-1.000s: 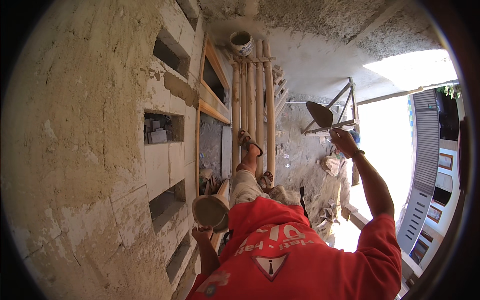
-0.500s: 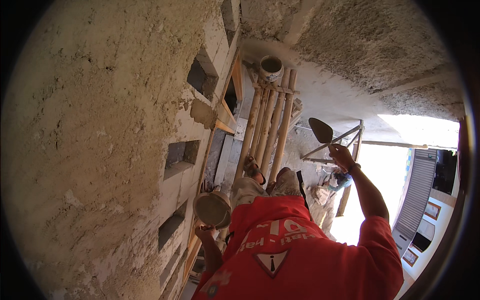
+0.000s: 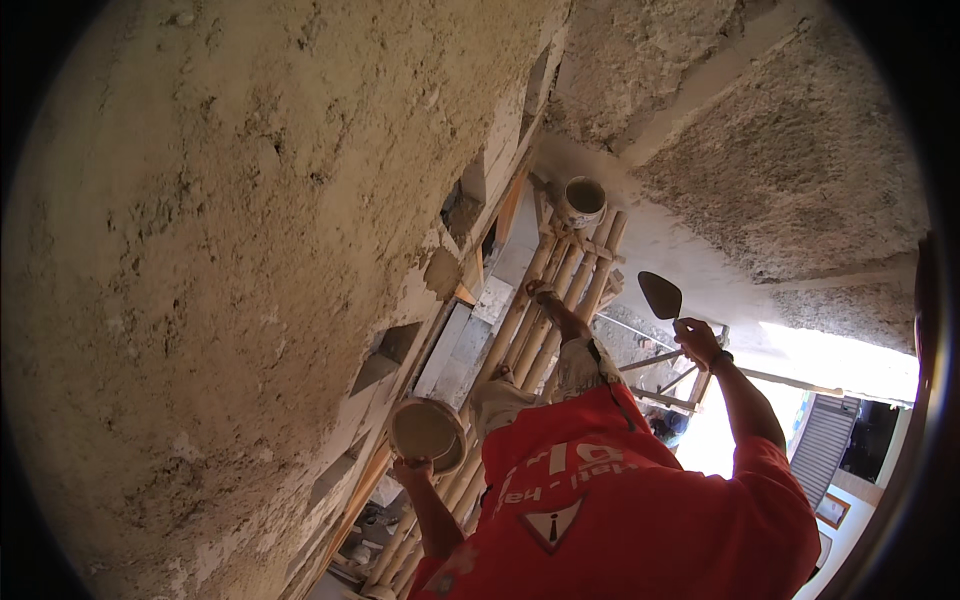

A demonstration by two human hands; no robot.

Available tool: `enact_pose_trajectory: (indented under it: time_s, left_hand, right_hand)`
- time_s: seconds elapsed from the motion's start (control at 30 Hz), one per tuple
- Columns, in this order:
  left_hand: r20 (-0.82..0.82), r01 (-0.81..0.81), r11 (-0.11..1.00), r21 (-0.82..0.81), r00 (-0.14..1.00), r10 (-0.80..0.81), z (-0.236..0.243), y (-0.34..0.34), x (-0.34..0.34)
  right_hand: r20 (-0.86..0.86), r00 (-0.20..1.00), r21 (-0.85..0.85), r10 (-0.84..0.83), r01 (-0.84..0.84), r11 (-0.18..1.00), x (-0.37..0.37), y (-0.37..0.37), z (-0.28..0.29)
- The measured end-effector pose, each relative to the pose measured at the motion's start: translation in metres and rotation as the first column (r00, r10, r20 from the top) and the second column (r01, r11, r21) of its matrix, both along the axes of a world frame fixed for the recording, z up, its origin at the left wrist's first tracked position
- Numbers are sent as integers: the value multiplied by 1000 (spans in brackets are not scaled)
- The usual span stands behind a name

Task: The person applies mortar to a wall using a trowel while sitting on a scaffold.

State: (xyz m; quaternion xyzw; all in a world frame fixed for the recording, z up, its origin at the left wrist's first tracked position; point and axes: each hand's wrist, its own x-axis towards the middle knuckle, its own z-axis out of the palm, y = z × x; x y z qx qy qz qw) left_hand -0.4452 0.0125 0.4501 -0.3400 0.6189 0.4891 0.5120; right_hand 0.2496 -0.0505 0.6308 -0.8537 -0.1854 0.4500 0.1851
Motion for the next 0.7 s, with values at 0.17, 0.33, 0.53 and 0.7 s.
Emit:
enact_pose_trajectory:
  time_s: [0.17, 0.33, 0.53, 0.7]
  left_hand:
    - [-49, -57, 996, 63, 997, 60, -15, -1, 19]
    - [-90, -71, 997, 16, 993, 72, 12, 17, 79]
    - [-59, -194, 981, 15, 979, 195, 17, 20, 104]
    - [-99, -241, 968, 72, 964, 248, 18, 31, 141]
  right_hand:
    - [8, 949, 82, 314, -314, 946, 33, 109, 11]
    - [-39, 978, 449, 203, -165, 878, 44, 213, 41]
    - [62, 989, 943, 136, -102, 318, -3, 376, 123]
    - [23, 984, 976, 179, 17, -219, -20, 471, 189]
